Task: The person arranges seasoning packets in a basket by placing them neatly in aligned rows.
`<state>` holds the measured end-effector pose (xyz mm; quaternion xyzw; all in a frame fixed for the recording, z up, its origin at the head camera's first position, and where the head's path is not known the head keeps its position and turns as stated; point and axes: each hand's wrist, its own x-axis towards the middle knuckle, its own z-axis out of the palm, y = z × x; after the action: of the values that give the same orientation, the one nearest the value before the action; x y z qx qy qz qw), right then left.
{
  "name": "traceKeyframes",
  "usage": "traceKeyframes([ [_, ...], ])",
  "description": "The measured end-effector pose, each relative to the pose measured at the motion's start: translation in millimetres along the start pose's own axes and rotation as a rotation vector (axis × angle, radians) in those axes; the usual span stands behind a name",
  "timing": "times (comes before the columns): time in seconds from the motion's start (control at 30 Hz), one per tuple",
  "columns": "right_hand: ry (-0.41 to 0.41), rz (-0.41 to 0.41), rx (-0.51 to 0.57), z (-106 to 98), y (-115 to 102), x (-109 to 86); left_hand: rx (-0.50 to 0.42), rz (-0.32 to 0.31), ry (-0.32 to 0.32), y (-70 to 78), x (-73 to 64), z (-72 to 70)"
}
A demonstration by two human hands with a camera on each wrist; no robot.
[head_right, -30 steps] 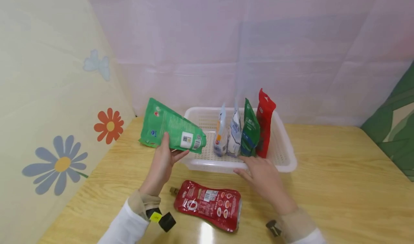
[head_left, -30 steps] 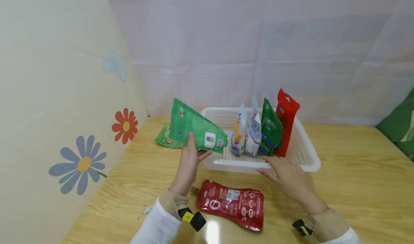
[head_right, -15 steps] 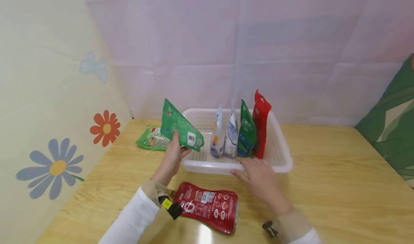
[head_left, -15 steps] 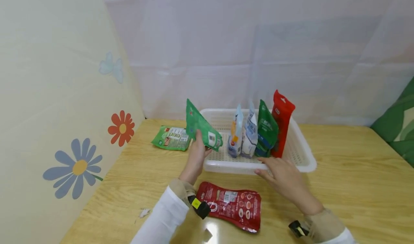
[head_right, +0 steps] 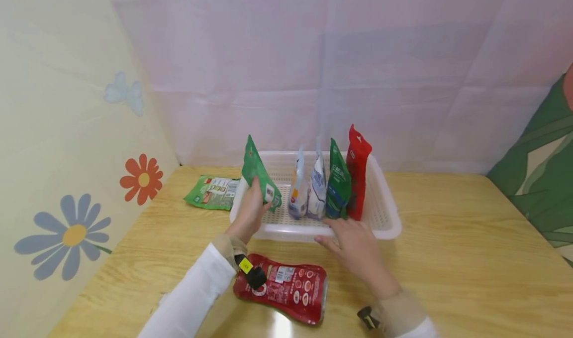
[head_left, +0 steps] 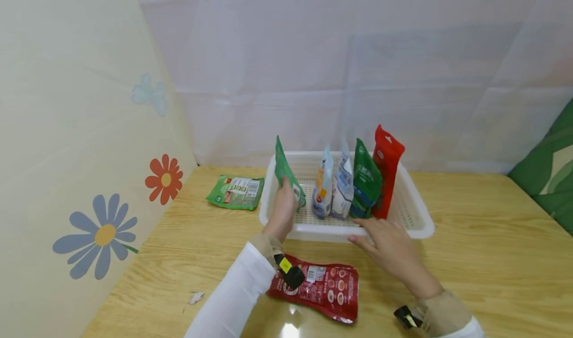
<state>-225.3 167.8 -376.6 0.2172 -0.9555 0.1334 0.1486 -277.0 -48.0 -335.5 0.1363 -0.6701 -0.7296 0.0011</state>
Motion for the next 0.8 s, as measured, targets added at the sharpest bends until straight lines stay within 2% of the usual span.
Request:
traceKeyframes([
  [0.07,0.000,0.002,-0.001,-0.2,-0.8,0.1,0.035,0.002,0.025,-0.7,3.2,2.2],
  [0.17,0.000,0.007,-0.001,-0.7,-1.9,0.4,0.037,0.023,0.029,-2.1,6.9,5.4],
  [0.37,-0.008,0.016,0.007,-0.1,-2.3,0.0,-0.075,0.017,-0.033,-8.9,17.1,9.3],
  [0.43,-0.014,0.021,0.006,0.5,-2.2,0.0,-0.086,0.002,-0.066,-11.5,20.3,9.3],
  [0.7,-0.008,0.010,-0.003,0.7,-1.4,0.0,0.019,-0.067,-0.251,-11.5,23.8,11.1],
  [0.8,-0.011,0.013,0.001,-0.9,-1.3,0.1,0.059,-0.076,-0.298,-10.5,24.2,12.1],
])
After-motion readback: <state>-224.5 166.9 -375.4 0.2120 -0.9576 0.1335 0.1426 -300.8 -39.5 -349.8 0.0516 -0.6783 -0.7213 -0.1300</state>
